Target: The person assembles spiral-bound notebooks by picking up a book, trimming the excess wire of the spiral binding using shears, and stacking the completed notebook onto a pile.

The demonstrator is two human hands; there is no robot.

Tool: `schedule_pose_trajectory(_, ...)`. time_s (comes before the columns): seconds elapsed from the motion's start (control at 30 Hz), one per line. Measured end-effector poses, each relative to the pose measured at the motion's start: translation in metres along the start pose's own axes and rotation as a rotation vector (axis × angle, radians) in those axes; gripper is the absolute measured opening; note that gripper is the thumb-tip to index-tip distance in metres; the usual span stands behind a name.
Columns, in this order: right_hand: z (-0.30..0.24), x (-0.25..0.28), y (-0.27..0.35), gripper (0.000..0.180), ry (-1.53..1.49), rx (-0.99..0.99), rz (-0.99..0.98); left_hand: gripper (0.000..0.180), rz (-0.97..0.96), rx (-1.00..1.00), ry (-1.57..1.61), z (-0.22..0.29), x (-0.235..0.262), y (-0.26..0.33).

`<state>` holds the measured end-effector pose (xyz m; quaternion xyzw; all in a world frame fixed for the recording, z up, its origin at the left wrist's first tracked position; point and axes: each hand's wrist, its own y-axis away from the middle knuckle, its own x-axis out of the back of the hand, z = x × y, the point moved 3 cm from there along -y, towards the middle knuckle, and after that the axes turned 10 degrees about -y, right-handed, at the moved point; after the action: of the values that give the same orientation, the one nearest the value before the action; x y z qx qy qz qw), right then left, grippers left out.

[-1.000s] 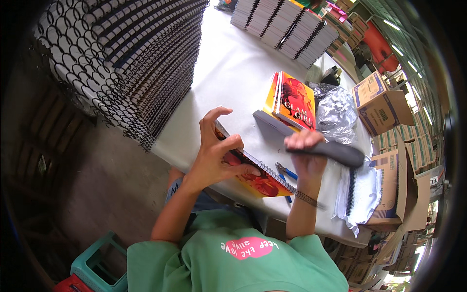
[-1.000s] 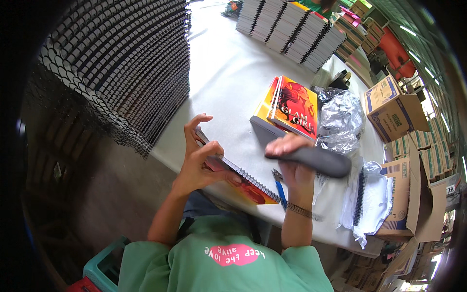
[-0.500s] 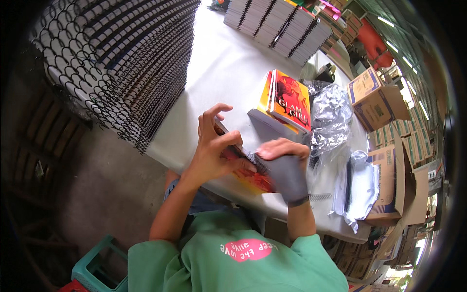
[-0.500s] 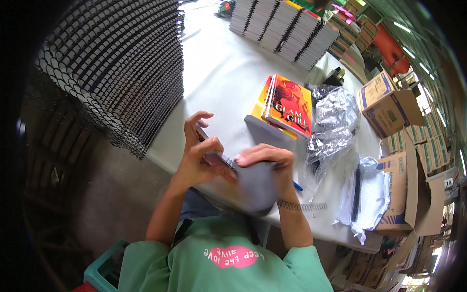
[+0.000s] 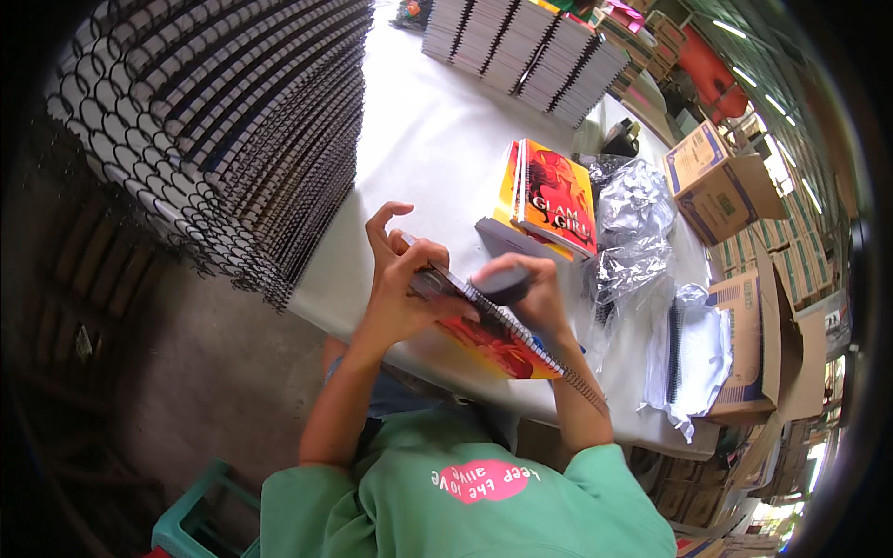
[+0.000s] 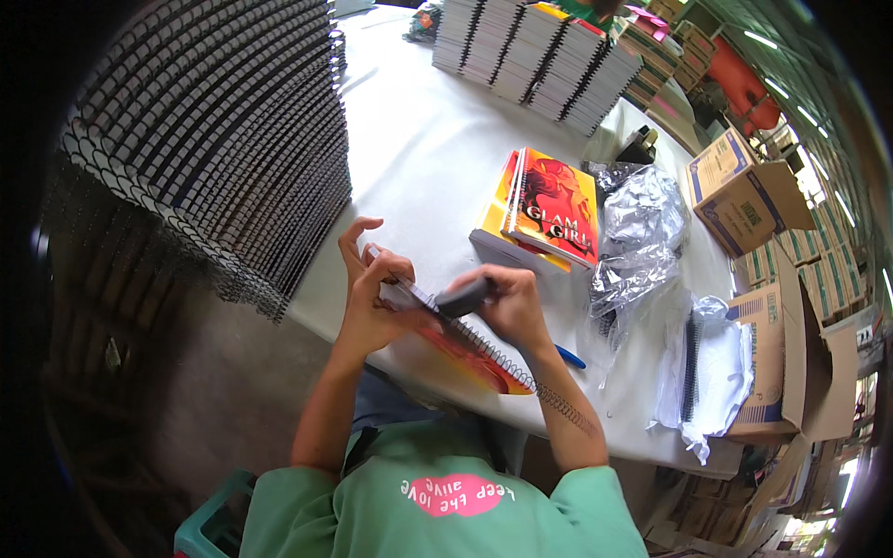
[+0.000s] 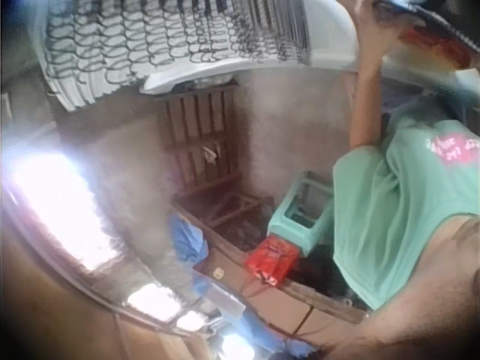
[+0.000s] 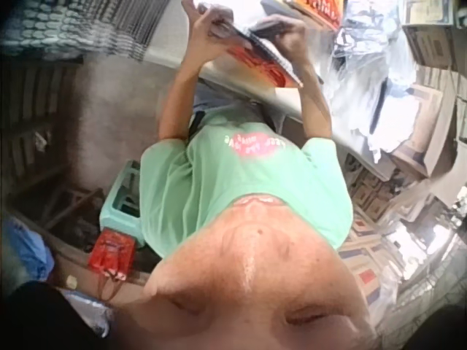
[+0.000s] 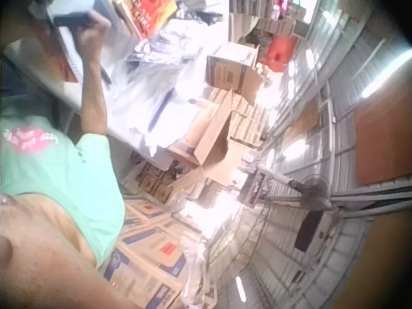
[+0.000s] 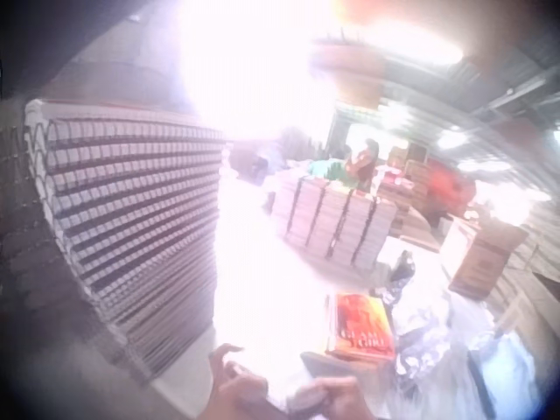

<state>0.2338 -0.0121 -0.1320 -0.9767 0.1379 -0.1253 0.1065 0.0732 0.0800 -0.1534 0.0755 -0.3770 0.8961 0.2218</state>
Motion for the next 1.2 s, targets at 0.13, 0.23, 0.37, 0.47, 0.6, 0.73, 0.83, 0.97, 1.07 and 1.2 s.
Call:
schedule_pose_trajectory(0.13, -0.011, 0.008, -0.004, 0.016, -0.412, 0.316, 0.08, 0.045, 0.01, 0.011, 0.029, -0.005, -0.001, -0.003)
schedule_pose_trajectory(0.23, 0.026, 0.006, -0.007, 0.018, -0.029, -0.028, 0.044, 0.045, -0.016, -0.02, 0.056, -0.004, -0.003, -0.005)
schedule_pose_trajectory(0.37, -0.018, 0.001, -0.011, 0.015, -0.433, 0.33, -0.1, 0.05, 0.016, -0.014, 0.071, -0.014, -0.002, 0.001)
schedule_pose_trajectory(0.47, 0.015, 0.008, -0.014, 0.011, -0.014, 0.094, 0.017, 0.05, -0.011, -0.017, 0.09, -0.008, -0.001, -0.006)
schedule_pose_trajectory(0.6, -0.009, -0.005, -0.014, 0.01, -0.313, 0.259, -0.022, 0.056, 0.003, -0.081, 0.094, -0.013, -0.006, -0.006)
schedule_pose_trajectory(0.73, 0.016, 0.005, -0.02, 0.012, -0.179, 0.102, 0.161, 0.059, 0.01, -0.043, 0.126, -0.013, -0.005, -0.003)
schedule_pose_trajectory(0.83, -0.019, -0.014, -0.016, 0.011, -0.16, 0.315, -0.063, 0.068, -0.011, 0.035, 0.179, -0.022, -0.007, -0.004)
schedule_pose_trajectory(0.97, 0.008, 0.003, -0.022, 0.016, -0.522, 0.075, 0.266, 0.084, -0.022, 0.118, 0.247, -0.026, -0.01, -0.001)
schedule_pose_trajectory(1.07, -0.014, -0.018, -0.024, 0.02, -0.083, 0.231, -0.113, 0.089, -0.062, 0.217, 0.29, -0.037, -0.008, 0.0)
schedule_pose_trajectory(1.2, 0.003, -0.004, -0.017, 0.016, -0.606, 0.047, 0.15, 0.084, -0.1, 0.172, 0.229, -0.028, -0.013, -0.006)
